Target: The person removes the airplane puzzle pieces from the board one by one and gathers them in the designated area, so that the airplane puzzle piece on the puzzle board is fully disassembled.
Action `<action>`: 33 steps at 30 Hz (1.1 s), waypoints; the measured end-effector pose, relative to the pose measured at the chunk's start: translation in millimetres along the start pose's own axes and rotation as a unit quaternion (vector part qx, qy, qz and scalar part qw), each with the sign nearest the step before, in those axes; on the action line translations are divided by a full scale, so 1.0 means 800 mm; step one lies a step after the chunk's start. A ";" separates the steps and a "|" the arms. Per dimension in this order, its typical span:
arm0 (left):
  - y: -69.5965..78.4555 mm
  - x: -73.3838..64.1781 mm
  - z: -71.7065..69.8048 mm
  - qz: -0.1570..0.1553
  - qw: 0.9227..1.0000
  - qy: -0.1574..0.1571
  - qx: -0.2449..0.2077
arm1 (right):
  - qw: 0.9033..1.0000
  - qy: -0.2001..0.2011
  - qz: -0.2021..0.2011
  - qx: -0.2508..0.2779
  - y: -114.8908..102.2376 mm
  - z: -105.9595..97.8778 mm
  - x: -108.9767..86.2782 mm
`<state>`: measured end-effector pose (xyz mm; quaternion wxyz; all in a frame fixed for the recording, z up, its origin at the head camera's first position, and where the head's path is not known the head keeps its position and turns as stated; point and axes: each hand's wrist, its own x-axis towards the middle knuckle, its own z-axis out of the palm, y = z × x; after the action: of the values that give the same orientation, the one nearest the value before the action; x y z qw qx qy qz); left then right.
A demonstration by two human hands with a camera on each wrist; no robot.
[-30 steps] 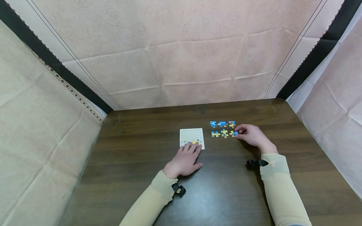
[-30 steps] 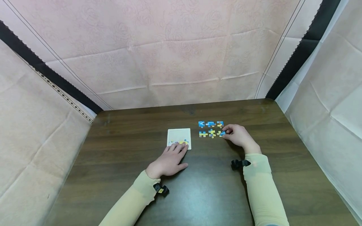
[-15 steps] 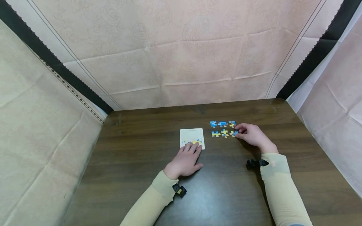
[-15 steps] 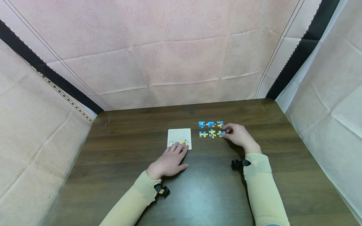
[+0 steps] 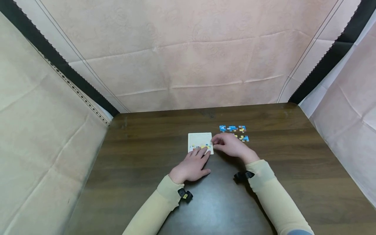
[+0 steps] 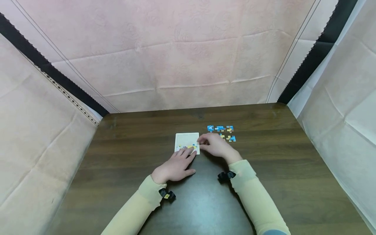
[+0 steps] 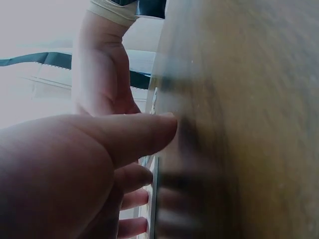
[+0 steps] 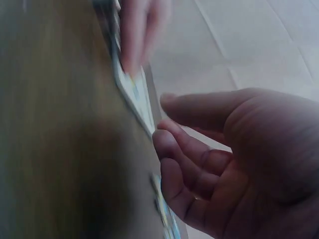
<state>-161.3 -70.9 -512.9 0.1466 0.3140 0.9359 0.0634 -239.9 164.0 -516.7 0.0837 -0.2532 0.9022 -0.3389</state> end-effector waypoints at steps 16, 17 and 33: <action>-0.020 -0.024 -0.003 0.049 0.998 0.000 -0.049 | 0.998 -0.024 0.010 -0.053 -0.029 0.023 0.012; -0.020 -0.026 -0.002 0.048 0.998 0.003 -0.046 | 0.998 -0.025 0.009 -0.055 -0.029 0.024 0.013; -0.016 -0.034 0.009 0.025 1.000 -0.014 0.003 | 0.998 -0.049 -0.018 -0.026 -0.043 0.033 0.046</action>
<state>-145.4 -97.8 -516.3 0.1571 0.3387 0.9258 0.0599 -249.5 108.1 -513.2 0.1153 -0.2877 0.9008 -0.3040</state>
